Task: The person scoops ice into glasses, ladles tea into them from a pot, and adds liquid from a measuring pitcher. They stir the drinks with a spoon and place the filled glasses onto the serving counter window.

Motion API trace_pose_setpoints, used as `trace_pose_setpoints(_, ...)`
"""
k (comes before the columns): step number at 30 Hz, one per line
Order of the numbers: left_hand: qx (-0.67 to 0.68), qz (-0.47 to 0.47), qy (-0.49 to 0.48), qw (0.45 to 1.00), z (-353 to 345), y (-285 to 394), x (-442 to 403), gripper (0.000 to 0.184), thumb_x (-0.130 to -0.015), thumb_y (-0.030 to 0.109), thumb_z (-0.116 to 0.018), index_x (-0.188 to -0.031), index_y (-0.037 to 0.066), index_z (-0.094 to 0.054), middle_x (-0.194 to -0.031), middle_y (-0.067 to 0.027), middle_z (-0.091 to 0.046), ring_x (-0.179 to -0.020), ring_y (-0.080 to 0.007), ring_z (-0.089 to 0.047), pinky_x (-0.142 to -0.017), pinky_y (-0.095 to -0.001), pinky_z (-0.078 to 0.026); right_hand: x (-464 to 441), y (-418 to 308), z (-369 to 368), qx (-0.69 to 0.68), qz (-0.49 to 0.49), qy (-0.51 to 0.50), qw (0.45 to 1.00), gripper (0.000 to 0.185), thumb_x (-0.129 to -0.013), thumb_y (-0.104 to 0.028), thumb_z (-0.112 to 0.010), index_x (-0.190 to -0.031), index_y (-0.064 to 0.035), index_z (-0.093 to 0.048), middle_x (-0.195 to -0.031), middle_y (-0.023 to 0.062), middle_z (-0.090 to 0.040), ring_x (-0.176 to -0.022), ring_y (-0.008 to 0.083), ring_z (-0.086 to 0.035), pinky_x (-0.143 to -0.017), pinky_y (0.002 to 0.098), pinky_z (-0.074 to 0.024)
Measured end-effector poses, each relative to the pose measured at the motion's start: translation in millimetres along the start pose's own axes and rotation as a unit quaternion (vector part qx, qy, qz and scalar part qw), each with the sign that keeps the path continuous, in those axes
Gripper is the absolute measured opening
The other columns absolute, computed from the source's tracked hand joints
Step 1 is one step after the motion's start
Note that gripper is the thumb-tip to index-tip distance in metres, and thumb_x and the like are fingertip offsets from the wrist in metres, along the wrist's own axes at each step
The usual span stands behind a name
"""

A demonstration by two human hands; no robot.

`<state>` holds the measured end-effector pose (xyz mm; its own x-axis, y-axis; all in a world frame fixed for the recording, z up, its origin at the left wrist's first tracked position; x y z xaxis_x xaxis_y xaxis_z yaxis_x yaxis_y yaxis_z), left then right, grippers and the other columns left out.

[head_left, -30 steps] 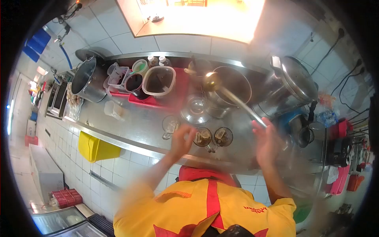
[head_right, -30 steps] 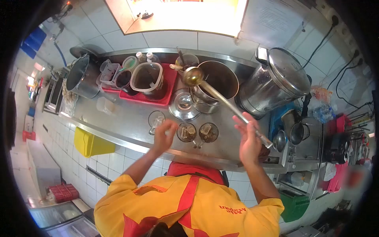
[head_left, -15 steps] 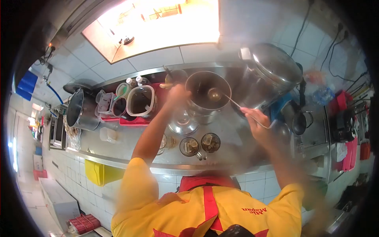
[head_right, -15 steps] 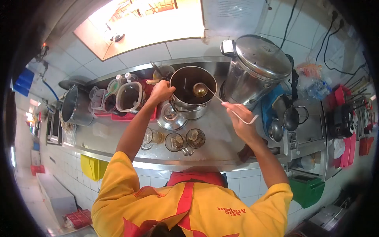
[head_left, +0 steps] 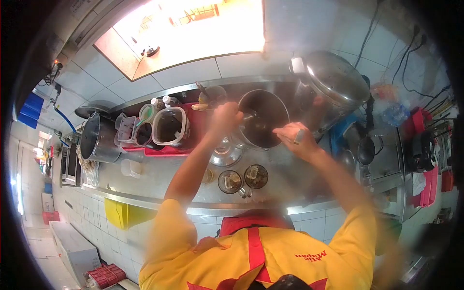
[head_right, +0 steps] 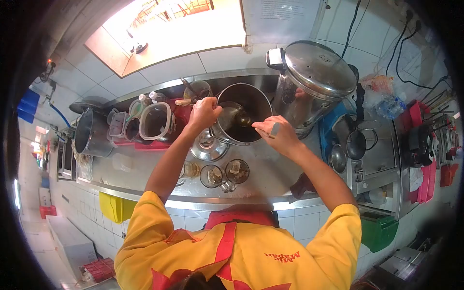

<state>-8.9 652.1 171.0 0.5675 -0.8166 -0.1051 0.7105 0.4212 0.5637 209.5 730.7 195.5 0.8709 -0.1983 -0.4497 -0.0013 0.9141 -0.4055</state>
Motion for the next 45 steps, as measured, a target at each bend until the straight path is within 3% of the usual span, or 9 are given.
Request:
trace_pose_setpoints(2, 0.001, 0.002, -0.006, 1.000, 1, 7, 3, 0.026, -0.073, 0.022, -0.061, -0.067, -0.002, -0.052, -0.069, -0.0223, -0.058, -0.071, -0.0411, -0.059, -0.065, -0.0488, -0.046, 0, 4, -3, 0.000, 0.001, -0.004, 1.000, 0.014, -0.083, -0.017, -0.064, -0.094, -0.0108, -0.069, -0.078, 0.0061, -0.067, -0.077, 0.0233, -0.064, -0.074, 0.0363, -0.0480)
trace_pose_setpoints(9, 0.003, -0.028, 0.021, 0.999, 3, 17, 9, 0.025, -0.073, 0.023, -0.060, -0.069, -0.001, -0.053, -0.073, -0.0218, -0.060, -0.074, -0.0420, -0.059, -0.066, -0.0493, -0.045, -7, 2, -6, 0.017, -0.007, -0.010, 1.000, 0.014, -0.085, -0.018, -0.061, -0.092, -0.0096, -0.068, -0.073, 0.0088, -0.066, -0.073, 0.0249, -0.064, -0.070, 0.0358, -0.0480)
trace_pose_setpoints(18, 0.012, -0.002, 0.028, 1.000, 2, 10, 15, 0.026, -0.073, 0.025, -0.060, -0.069, 0.000, -0.053, -0.075, -0.0206, -0.061, -0.076, -0.0409, -0.060, -0.067, -0.0484, -0.046, -20, 3, -13, 0.011, -0.043, -0.020, 0.999, 0.017, -0.087, -0.020, -0.056, -0.092, -0.0091, -0.068, -0.077, 0.0128, -0.067, -0.073, 0.0312, -0.064, -0.065, 0.0427, -0.0506)
trace_pose_setpoints(20, 0.020, -0.004, 0.036, 0.999, 5, 11, 20, 0.026, -0.074, 0.025, -0.060, -0.069, 0.000, -0.053, -0.075, -0.0207, -0.061, -0.076, -0.0409, -0.060, -0.067, -0.0482, -0.046, -21, 10, -12, 0.013, -0.105, -0.008, 0.994, 0.020, -0.089, -0.024, -0.053, -0.091, -0.0110, -0.068, -0.075, 0.0132, -0.067, -0.072, 0.0323, -0.064, -0.065, 0.0435, -0.0508)
trace_pose_setpoints(24, 0.042, -0.011, 0.062, 0.997, 7, 0, 22, 0.028, -0.074, 0.025, -0.061, -0.067, 0.000, -0.052, -0.068, -0.0203, -0.060, -0.071, -0.0384, -0.062, -0.065, -0.0460, -0.047, -28, 32, -21, 0.069, -0.127, -0.017, 0.989, 0.024, -0.090, -0.027, -0.050, -0.088, -0.0128, -0.069, -0.073, 0.0129, -0.067, -0.069, 0.0334, -0.065, -0.066, 0.0430, -0.0516)
trace_pose_setpoints(30, 0.086, 0.008, 0.064, 0.994, -3, -36, 23, 0.027, -0.075, 0.023, -0.061, -0.064, 0.000, -0.051, -0.059, -0.0164, -0.060, -0.060, -0.0310, -0.065, -0.060, -0.0410, -0.049, -50, 41, 4, -0.069, -0.282, 0.033, 0.956, 0.028, -0.086, -0.026, -0.051, -0.077, -0.0054, -0.068, -0.061, 0.0113, -0.066, -0.062, 0.0266, -0.068, -0.064, 0.0375, -0.0528)
trace_pose_setpoints(37, 0.158, 0.072, 0.046, 0.984, -13, -54, 26, 0.029, -0.079, 0.024, -0.062, -0.062, 0.002, -0.052, -0.055, -0.0118, -0.061, -0.053, -0.0231, -0.066, -0.057, -0.0365, -0.051, -74, 23, 37, -0.060, -0.275, 0.029, 0.959, 0.027, -0.085, -0.025, -0.052, -0.077, -0.0051, -0.069, -0.061, 0.0108, -0.066, -0.062, 0.0224, -0.069, -0.063, 0.0341, -0.0528)
trace_pose_setpoints(40, 0.189, 0.107, 0.019, 0.976, -15, -59, 27, 0.023, -0.077, 0.024, -0.060, -0.067, 0.003, -0.060, -0.063, -0.0136, -0.065, -0.061, -0.0269, -0.066, -0.062, -0.0390, -0.051, -85, 9, 57, -0.040, -0.258, 0.025, 0.965, 0.026, -0.087, -0.025, -0.052, -0.081, -0.0059, -0.069, -0.062, 0.0094, -0.067, -0.063, 0.0209, -0.068, -0.062, 0.0327, -0.0519)
trace_pose_setpoints(45, 0.151, 0.095, 0.036, 0.983, -9, -54, 31, 0.029, -0.079, 0.030, -0.061, -0.068, 0.003, -0.061, -0.063, -0.0123, -0.065, -0.061, -0.0260, -0.065, -0.063, -0.0382, -0.051, -100, -21, 95, -0.045, -0.265, 0.041, 0.962, 0.029, -0.090, -0.026, -0.051, -0.083, -0.0043, -0.069, -0.066, 0.0084, -0.068, -0.064, 0.0179, -0.068, -0.063, 0.0328, -0.0509)
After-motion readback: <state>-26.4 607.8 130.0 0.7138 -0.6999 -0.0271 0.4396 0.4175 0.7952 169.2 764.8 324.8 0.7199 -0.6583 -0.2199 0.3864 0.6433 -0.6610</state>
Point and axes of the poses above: each hand's wrist, its own x-axis away from the middle knuckle, its own z-axis out of the back of the hand, y = z × x, the point moved 8 cm from there along -x, towards the middle knuckle
